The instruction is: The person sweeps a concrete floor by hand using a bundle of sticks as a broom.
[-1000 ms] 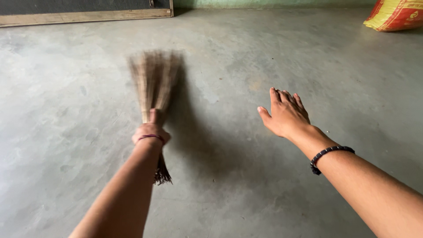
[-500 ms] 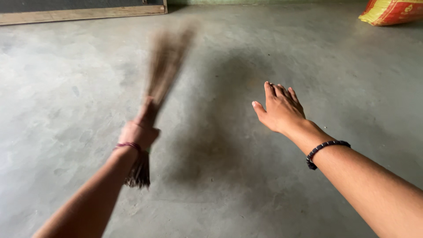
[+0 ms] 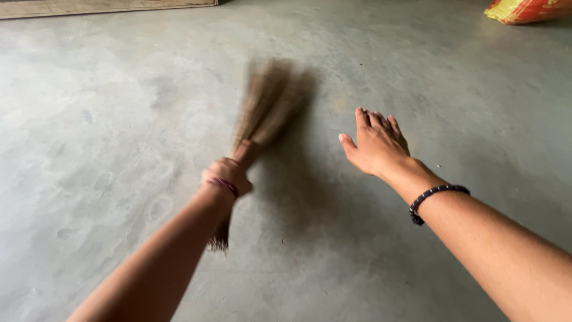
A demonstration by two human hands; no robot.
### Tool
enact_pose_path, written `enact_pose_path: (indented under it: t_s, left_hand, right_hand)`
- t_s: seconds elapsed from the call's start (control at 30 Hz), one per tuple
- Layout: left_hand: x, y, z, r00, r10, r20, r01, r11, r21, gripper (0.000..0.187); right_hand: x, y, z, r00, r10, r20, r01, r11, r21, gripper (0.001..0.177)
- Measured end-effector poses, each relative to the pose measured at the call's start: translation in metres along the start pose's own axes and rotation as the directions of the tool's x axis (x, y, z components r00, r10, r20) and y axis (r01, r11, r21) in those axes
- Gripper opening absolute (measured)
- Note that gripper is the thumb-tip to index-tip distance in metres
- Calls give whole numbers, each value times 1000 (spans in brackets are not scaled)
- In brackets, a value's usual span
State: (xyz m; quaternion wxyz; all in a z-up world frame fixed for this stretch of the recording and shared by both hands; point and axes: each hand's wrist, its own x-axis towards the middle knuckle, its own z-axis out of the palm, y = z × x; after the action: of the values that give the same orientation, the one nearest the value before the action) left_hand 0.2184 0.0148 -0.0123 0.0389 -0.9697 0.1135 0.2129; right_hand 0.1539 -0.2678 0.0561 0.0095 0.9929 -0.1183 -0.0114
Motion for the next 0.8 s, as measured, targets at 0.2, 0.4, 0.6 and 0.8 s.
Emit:
enact_pose_path:
  t_s: [0.2,0.4,0.6,0.8]
  left_hand:
    - [-79,29,10,953,303,14,-291,928,-233,104]
    - [-102,-48,20,984,89,-157,-153,871,-467,107]
    - [-110,-86,75,971,-230,-69,177,879,-442,114]
    - [-138,0,97,998,-60,-16,47,888,-457,106]
  right_hand:
    - [-8,7,-23,996,-10,-87,11,1000,5,81]
    - [-22,22,-45,998,28,-53,-29,999,-15,81]
    - [-36,25,-52,999,31,-44,-35,997,-76,81]
    - [-57,31,-64,995,99,-15,-100,991,-84,79]
